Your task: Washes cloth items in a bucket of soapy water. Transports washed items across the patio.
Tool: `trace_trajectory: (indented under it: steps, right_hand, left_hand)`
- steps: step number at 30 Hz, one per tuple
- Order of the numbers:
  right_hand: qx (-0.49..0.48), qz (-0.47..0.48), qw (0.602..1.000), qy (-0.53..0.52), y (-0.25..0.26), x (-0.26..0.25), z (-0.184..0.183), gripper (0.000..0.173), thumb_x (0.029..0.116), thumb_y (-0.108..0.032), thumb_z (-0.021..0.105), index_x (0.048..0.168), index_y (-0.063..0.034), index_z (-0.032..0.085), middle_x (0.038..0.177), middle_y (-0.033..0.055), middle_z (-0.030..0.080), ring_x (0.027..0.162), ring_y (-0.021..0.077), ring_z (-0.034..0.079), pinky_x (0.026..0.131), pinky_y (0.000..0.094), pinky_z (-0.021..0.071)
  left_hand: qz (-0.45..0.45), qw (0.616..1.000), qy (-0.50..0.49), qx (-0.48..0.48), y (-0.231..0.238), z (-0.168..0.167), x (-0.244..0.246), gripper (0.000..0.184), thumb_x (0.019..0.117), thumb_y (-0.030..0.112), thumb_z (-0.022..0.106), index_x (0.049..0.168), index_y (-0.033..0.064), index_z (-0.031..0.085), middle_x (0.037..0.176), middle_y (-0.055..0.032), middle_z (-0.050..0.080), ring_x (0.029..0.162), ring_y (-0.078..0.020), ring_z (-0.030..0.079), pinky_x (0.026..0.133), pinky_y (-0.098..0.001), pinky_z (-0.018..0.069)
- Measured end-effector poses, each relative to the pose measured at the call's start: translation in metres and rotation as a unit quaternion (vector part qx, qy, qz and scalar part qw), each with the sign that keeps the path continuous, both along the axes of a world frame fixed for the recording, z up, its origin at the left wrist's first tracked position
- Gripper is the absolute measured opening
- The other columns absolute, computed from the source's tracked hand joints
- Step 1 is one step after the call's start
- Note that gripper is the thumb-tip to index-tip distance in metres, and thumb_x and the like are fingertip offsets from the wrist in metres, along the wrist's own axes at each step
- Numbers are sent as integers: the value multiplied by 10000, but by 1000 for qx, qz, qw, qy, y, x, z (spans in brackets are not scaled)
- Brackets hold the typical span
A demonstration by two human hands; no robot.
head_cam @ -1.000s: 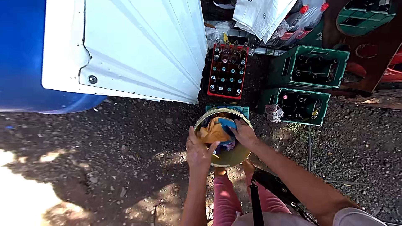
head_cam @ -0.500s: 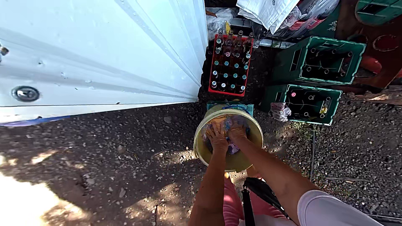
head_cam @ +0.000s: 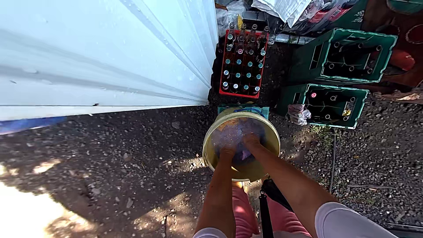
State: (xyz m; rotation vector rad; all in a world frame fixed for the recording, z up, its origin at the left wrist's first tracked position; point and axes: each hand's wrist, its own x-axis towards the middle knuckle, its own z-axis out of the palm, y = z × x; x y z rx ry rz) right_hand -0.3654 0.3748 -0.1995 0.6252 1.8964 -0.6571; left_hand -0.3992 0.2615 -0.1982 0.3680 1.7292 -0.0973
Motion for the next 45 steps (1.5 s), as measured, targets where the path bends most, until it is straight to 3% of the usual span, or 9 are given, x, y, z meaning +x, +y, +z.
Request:
trace_trajectory:
  steps: [8,12,15,21,30,33,36,40,45]
  right_hand:
    - [-41,-240,941,235,-6,14,90,472,1100,-246,453,1453,62,510,1383,264,608,1325,358,572,1154,477,404]
    - [-173,-322,888,280,-32,26,176,439,1089,-239,484,1383,77,564,1272,252,663,1222,308,632,1100,440,454]
    - [-244,-326,862,302,-43,32,238,425,1082,-217,494,1366,89,569,1249,240,672,1196,272,642,1082,405,464]
    - [-365,-320,761,430,-44,51,323,416,1062,-204,538,1290,140,587,1128,234,698,1084,205,679,1004,338,519]
    - [-101,-97,938,317,17,40,212,352,984,-45,559,1322,-16,652,1298,228,658,1143,396,672,964,571,535]
    - [-17,-102,979,179,49,35,143,438,1100,-231,446,1475,-14,505,1415,226,592,1292,379,594,1088,541,456]
    - [3,-71,989,130,41,29,91,583,1110,-383,406,1594,-64,341,1581,223,422,1362,408,529,1078,568,463]
    - [-2,14,994,111,15,23,41,696,1066,-271,503,1670,-266,157,1727,179,78,1569,464,100,1202,704,179]
    - [35,0,993,110,11,13,2,673,1064,-274,506,1663,-240,201,1692,210,207,1545,494,159,1201,717,143]
  left_hand:
    - [156,947,231,162,-17,-4,0,1095,756,457,854,1618,78,294,1641,-275,282,1512,-444,298,1205,-622,264]
    - [343,882,193,259,-37,15,8,630,989,78,605,1552,-58,358,1625,-285,313,1529,-370,299,1263,-480,239]
    - [622,703,27,342,-57,39,12,397,1115,113,319,1432,-89,447,1377,-198,575,1235,-165,580,1057,-317,482]
    - [590,641,16,491,-90,167,18,283,1039,143,479,1223,-20,618,1092,-13,735,1025,-62,694,948,-297,572]
    - [385,809,318,310,-64,130,11,222,984,69,583,1165,-37,655,954,-133,715,860,-164,694,827,-355,574]
    - [306,830,412,217,-49,111,11,417,946,146,697,1312,-37,619,1174,-261,680,1096,-371,675,986,-500,534]
    - [170,881,389,210,-33,76,32,965,803,390,847,1551,-22,396,1602,-364,288,1491,-516,309,1226,-574,299]
    - [100,938,329,55,-7,33,48,1193,768,554,825,1669,165,146,1676,-339,-52,1532,-580,18,1199,-714,111]
    - [107,958,266,-15,14,-6,22,1382,694,466,905,1665,195,-40,1650,-353,-163,1530,-574,79,1055,-603,485]
